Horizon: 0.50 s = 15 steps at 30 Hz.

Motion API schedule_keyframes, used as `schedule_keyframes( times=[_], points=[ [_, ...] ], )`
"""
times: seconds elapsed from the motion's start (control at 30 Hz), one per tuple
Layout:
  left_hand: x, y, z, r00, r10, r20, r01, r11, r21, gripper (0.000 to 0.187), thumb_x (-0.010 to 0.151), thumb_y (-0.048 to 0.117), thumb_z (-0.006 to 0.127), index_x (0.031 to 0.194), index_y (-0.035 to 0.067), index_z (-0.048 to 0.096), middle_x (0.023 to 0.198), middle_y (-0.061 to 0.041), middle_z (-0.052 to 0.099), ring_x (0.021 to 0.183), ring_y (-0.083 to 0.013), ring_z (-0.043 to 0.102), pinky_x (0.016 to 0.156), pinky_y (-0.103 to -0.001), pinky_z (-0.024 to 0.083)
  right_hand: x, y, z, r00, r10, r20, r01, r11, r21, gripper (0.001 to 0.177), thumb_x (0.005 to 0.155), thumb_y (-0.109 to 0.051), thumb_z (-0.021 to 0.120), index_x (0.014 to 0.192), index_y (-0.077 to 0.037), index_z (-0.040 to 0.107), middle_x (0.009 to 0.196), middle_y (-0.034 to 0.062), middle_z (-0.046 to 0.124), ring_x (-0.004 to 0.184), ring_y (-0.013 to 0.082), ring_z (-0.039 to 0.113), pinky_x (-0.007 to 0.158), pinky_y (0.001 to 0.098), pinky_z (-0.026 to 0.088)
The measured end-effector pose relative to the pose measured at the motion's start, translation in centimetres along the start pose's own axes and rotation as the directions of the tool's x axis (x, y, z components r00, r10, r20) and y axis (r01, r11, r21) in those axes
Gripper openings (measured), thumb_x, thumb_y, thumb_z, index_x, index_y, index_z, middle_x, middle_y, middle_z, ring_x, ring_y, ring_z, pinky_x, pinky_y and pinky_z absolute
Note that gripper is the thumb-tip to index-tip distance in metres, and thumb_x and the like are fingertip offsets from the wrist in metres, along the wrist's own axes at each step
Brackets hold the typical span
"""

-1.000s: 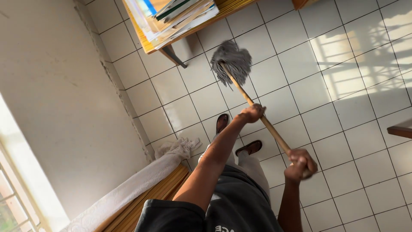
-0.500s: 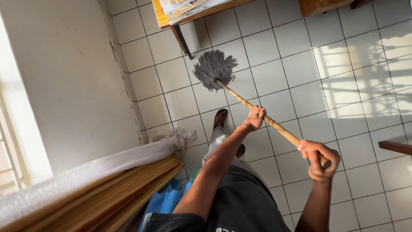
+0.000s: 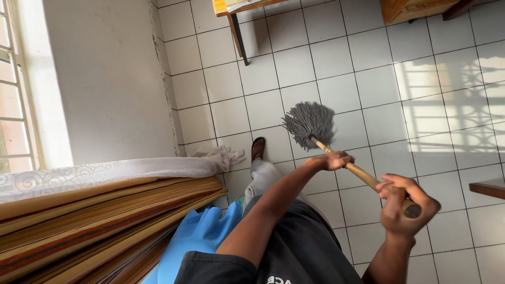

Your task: Mopping the tiled floor of a room and moving furniture to clean underneath.

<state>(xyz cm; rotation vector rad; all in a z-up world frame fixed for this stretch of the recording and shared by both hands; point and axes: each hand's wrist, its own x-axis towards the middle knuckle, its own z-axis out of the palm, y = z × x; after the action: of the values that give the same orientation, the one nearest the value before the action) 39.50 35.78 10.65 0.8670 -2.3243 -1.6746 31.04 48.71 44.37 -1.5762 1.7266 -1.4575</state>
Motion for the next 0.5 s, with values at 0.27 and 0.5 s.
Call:
schedule_keyframes(
  times=[0.27,0.5],
  points=[
    [-1.2,1.7,-6.0,0.852,-0.300,0.429,0.367,0.927,-0.080,0.071,0.105,0.066,0.026,0.092,0.005,0.059,0.077,-0.006,0.052,0.074,-0.0245,0.053,0.067,-0.042,0.053,-1.1,5.2,1.6,0.963,0.004,-0.271,0.039,0.988,0.152,0.029,0.109,-0.001,0.046,0.103,0.017,0.066,0.068,0.0119,0.056,0.058,0.0201,0.063,0.061,0.0309,0.058],
    [-5.8,-2.1,-12.1,0.771,-0.448,0.453,0.469,0.880,0.073,0.067,0.100,0.064,0.030,0.093,0.011,0.070,0.086,-0.005,0.065,0.085,-0.0232,0.063,0.076,-0.045,0.059,-5.5,8.0,9.3,0.795,0.073,-0.602,0.022,0.988,0.150,0.045,0.121,-0.021,0.054,0.083,0.003,0.048,0.065,0.0101,0.053,0.050,0.0207,0.056,0.051,0.0319,0.053]
  ],
)
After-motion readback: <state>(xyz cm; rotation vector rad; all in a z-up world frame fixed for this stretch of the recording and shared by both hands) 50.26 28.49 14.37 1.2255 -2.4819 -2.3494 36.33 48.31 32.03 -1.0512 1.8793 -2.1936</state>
